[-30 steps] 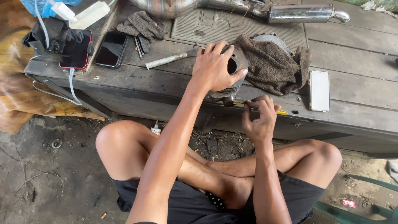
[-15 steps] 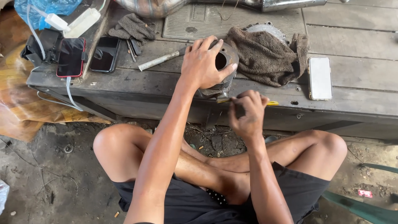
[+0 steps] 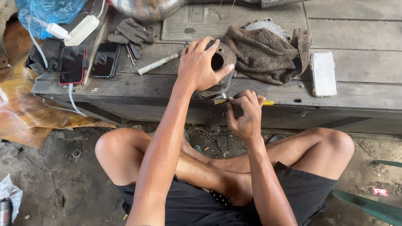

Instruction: A person uses a small hand tool to scrape and clean the interior of a motorcycle engine cylinder.

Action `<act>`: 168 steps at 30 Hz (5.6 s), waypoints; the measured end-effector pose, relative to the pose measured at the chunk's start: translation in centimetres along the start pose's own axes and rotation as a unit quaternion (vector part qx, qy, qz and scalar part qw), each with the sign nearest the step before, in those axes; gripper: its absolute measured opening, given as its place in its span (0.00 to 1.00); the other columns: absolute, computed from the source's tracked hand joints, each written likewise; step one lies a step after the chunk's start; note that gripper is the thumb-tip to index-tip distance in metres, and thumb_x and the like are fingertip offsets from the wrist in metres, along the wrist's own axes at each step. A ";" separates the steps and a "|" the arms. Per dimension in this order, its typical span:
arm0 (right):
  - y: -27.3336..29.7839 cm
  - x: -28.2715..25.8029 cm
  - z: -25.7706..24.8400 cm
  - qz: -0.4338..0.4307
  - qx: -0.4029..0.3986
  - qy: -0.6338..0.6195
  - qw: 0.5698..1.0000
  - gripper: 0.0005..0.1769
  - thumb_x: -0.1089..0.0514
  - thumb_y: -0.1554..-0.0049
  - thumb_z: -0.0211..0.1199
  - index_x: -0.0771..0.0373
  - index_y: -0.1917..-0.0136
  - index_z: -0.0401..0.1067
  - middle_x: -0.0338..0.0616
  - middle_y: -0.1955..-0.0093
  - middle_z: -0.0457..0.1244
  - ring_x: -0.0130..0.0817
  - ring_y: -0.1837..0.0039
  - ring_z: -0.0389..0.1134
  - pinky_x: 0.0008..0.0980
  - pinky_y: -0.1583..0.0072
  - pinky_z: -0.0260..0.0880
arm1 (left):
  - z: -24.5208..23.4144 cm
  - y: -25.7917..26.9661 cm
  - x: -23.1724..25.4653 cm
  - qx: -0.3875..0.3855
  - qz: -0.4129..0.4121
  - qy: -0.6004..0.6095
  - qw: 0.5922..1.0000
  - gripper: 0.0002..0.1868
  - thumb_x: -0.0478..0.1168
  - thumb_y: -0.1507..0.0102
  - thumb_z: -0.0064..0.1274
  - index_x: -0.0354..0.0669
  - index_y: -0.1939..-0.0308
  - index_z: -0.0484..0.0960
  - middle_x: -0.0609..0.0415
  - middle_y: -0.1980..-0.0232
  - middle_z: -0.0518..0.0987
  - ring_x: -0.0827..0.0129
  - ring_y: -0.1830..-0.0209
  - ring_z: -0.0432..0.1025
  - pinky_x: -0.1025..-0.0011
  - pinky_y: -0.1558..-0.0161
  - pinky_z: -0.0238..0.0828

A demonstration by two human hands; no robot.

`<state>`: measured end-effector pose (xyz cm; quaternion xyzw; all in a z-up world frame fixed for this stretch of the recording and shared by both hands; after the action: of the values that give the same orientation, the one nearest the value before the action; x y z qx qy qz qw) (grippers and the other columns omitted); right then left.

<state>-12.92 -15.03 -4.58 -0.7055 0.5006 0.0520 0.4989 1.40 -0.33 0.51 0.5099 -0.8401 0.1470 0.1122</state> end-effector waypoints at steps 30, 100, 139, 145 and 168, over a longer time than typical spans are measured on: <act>0.7 3.7 -0.9 0.059 -0.006 0.060 0.996 0.04 0.60 0.41 0.61 0.62 0.56 0.71 0.43 0.54 0.64 0.37 0.50 0.60 0.40 0.41 0.46 | 0.3 -0.1 -0.1 0.012 -0.002 0.019 1.000 0.48 0.74 0.36 0.46 0.41 0.26 0.68 0.45 0.24 0.64 0.48 0.25 0.55 0.37 0.31 0.51; 0.9 0.8 0.8 0.179 -0.091 -0.143 0.969 0.03 0.57 0.38 0.58 0.57 0.54 0.69 0.37 0.55 0.66 0.33 0.53 0.54 0.35 0.49 0.56 | -0.6 -1.3 -2.1 -0.019 0.075 0.086 0.993 0.39 0.68 0.36 0.50 0.51 0.28 0.71 0.54 0.24 0.69 0.52 0.24 0.59 0.44 0.35 0.59; 1.3 2.3 1.1 0.204 -0.054 -0.174 0.962 0.08 0.56 0.37 0.59 0.59 0.58 0.65 0.35 0.58 0.63 0.29 0.55 0.60 0.31 0.51 0.61 | -1.0 -1.2 -1.6 -0.017 0.060 0.096 0.993 0.36 0.64 0.35 0.50 0.52 0.28 0.71 0.54 0.25 0.70 0.54 0.25 0.60 0.46 0.34 0.57; 0.6 -0.2 1.5 0.189 -0.062 -0.279 0.940 0.08 0.57 0.36 0.58 0.63 0.53 0.68 0.41 0.54 0.63 0.30 0.54 0.62 0.28 0.52 0.66 | -1.2 -1.0 -1.4 -0.013 0.070 0.094 0.993 0.36 0.64 0.34 0.49 0.51 0.28 0.71 0.57 0.26 0.71 0.55 0.26 0.61 0.43 0.39 0.62; -0.4 0.3 -1.2 0.189 -0.107 -0.056 0.975 0.02 0.58 0.39 0.58 0.58 0.52 0.70 0.42 0.55 0.67 0.36 0.53 0.57 0.37 0.54 0.59 | 1.1 -0.6 0.0 0.093 -0.131 0.030 0.987 0.38 0.70 0.35 0.44 0.50 0.30 0.71 0.54 0.30 0.75 0.54 0.29 0.65 0.43 0.42 0.70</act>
<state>-12.98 -16.10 -3.88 -0.6432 0.5879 0.2377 0.4291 1.86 -1.03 -0.42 0.6192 -0.7451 0.2234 0.1075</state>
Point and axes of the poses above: each hand's wrist, its own y-axis away from the middle knuckle, its own z-axis out of the palm, x = y × z, the point moved 2 cm from there along -y, towards the middle knuckle
